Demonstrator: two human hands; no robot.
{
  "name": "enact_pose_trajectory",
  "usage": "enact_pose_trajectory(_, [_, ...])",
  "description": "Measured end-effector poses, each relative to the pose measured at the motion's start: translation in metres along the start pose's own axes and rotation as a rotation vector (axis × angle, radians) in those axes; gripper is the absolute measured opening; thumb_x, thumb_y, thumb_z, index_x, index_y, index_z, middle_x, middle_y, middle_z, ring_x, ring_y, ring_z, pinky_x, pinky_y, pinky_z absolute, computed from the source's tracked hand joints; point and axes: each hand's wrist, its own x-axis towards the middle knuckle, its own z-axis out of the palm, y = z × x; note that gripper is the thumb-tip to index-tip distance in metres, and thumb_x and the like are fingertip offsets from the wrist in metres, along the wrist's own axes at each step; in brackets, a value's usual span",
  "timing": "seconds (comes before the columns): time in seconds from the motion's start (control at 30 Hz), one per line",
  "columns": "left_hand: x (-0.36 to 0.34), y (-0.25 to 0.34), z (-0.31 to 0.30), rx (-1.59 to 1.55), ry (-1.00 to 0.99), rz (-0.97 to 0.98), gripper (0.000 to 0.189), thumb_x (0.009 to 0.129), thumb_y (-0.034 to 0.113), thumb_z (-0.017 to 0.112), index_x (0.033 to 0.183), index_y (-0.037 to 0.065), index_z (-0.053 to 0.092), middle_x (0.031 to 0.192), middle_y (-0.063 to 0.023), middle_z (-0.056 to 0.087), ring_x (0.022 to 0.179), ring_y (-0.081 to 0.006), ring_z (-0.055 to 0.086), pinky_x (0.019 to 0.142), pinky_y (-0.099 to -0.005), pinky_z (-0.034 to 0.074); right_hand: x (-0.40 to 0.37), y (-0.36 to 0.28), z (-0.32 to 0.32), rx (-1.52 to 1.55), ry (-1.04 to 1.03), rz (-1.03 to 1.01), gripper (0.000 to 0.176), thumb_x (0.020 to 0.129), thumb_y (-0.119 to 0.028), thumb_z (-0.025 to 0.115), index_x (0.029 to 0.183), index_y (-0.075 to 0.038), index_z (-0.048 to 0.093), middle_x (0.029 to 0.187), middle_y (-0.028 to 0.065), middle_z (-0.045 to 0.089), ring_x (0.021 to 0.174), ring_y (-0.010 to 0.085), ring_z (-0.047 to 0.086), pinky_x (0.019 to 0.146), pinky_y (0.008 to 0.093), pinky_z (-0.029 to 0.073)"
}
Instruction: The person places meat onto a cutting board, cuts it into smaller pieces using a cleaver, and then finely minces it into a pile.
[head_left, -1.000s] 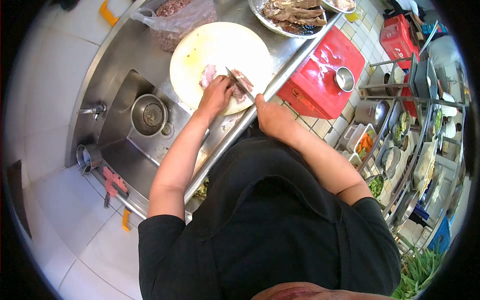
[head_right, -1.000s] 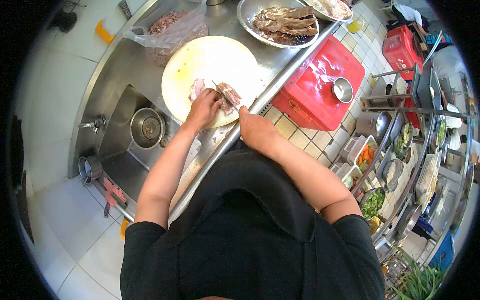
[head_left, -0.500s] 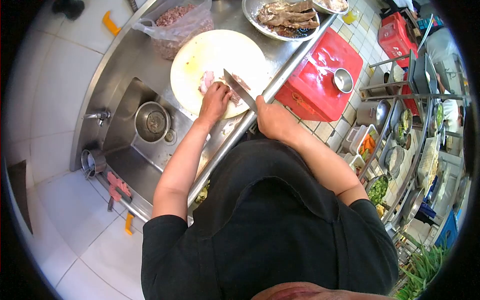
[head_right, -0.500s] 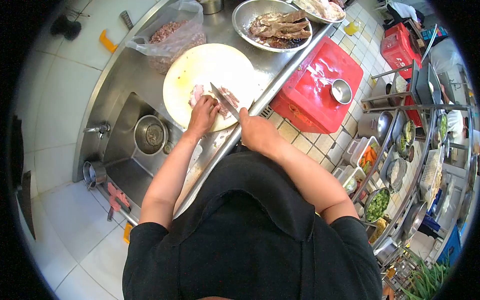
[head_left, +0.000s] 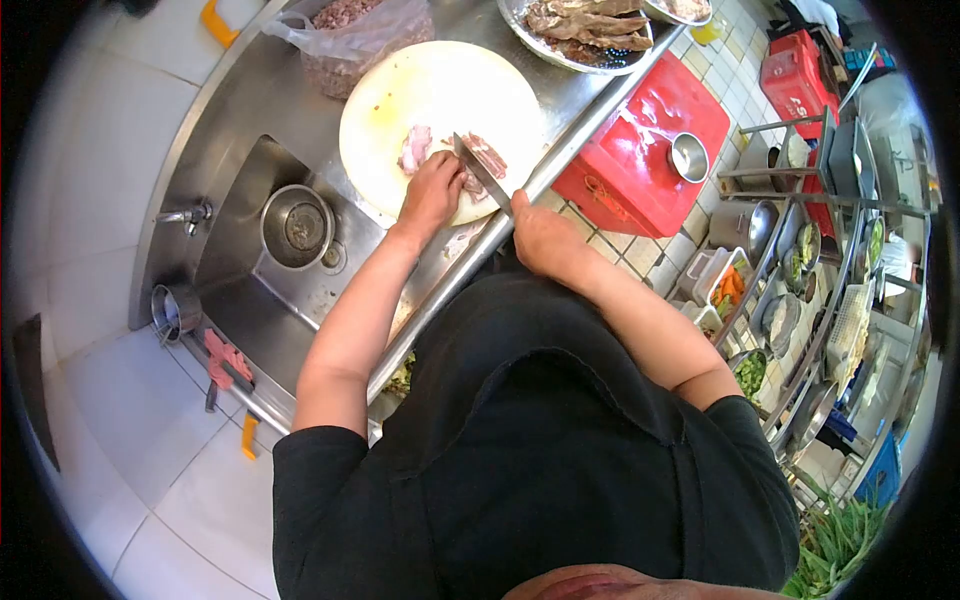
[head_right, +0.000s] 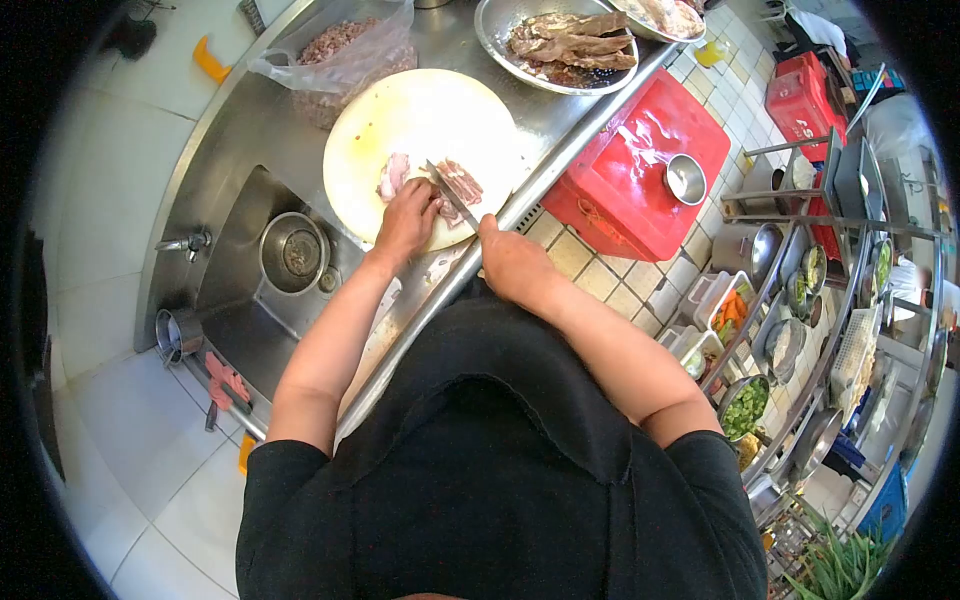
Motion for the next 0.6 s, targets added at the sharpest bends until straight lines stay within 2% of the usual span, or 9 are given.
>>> enact_pose_trajectory(0.13, [0.002, -0.002, -0.001, 0.028, -0.035, -0.025, 0.018, 0.099, 0.012, 0.071, 0.113, 0.001, 0.069, 0.118, -0.0178, 0.066, 0.110, -0.0395, 0.066, 0.094, -0.0467, 0.054, 0.014, 0.012, 0.014, 0.076, 0.070, 0.022, 0.024, 0.096, -0.002, 0.049, 0.119, 0.006, 0.050, 0.096, 0.0325, 0.073, 0.098, 0.0490, 0.074, 0.085, 0.0574, 0.058])
enact_pose_trajectory(0.23, [0.002, -0.004, -0.005, 0.001, -0.069, 0.004, 0.017, 0.099, 0.012, 0.070, 0.114, 0.002, 0.069, 0.118, -0.0172, 0.066, 0.110, -0.0392, 0.065, 0.095, -0.0461, 0.053, 0.028, 0.016, -0.002, 0.058, 0.101, -0.028, 0.026, 0.096, -0.001, 0.049, 0.121, 0.006, 0.050, 0.096, 0.0333, 0.073, 0.098, 0.0495, 0.073, 0.085, 0.0583, 0.058])
enact_pose_trajectory(0.37, [-0.002, -0.004, -0.007, -0.005, -0.030, 0.025, 0.018, 0.100, 0.014, 0.070, 0.112, 0.001, 0.068, 0.116, -0.0173, 0.065, 0.109, -0.0393, 0.065, 0.093, -0.0461, 0.053, -0.002, -0.001, -0.013, 0.068, 0.110, -0.002, 0.027, 0.096, -0.002, 0.049, 0.121, 0.006, 0.051, 0.093, 0.0314, 0.074, 0.093, 0.0480, 0.074, 0.082, 0.0577, 0.058])
enact_pose_trajectory(0.4, [-0.001, -0.004, -0.005, 0.012, -0.005, 0.045, 0.017, 0.100, 0.015, 0.069, 0.110, 0.001, 0.068, 0.115, -0.0177, 0.065, 0.107, -0.0394, 0.065, 0.091, -0.0468, 0.054, -0.006, 0.000, -0.008, 0.071, 0.131, -0.029, 0.023, 0.100, -0.008, 0.049, 0.119, 0.005, 0.048, 0.087, 0.0311, 0.072, 0.086, 0.0491, 0.073, 0.076, 0.0617, 0.056])
enact_pose_trajectory(0.6, [0.001, -0.003, -0.007, -0.003, -0.025, 0.012, 0.020, 0.098, 0.013, 0.070, 0.111, -0.002, 0.067, 0.113, -0.0194, 0.067, 0.106, -0.0410, 0.066, 0.092, -0.0477, 0.054, -0.010, 0.001, 0.003, 0.049, 0.106, -0.059, 0.025, 0.099, -0.006, 0.048, 0.121, 0.007, 0.049, 0.089, 0.0314, 0.073, 0.088, 0.0478, 0.074, 0.078, 0.0604, 0.057])
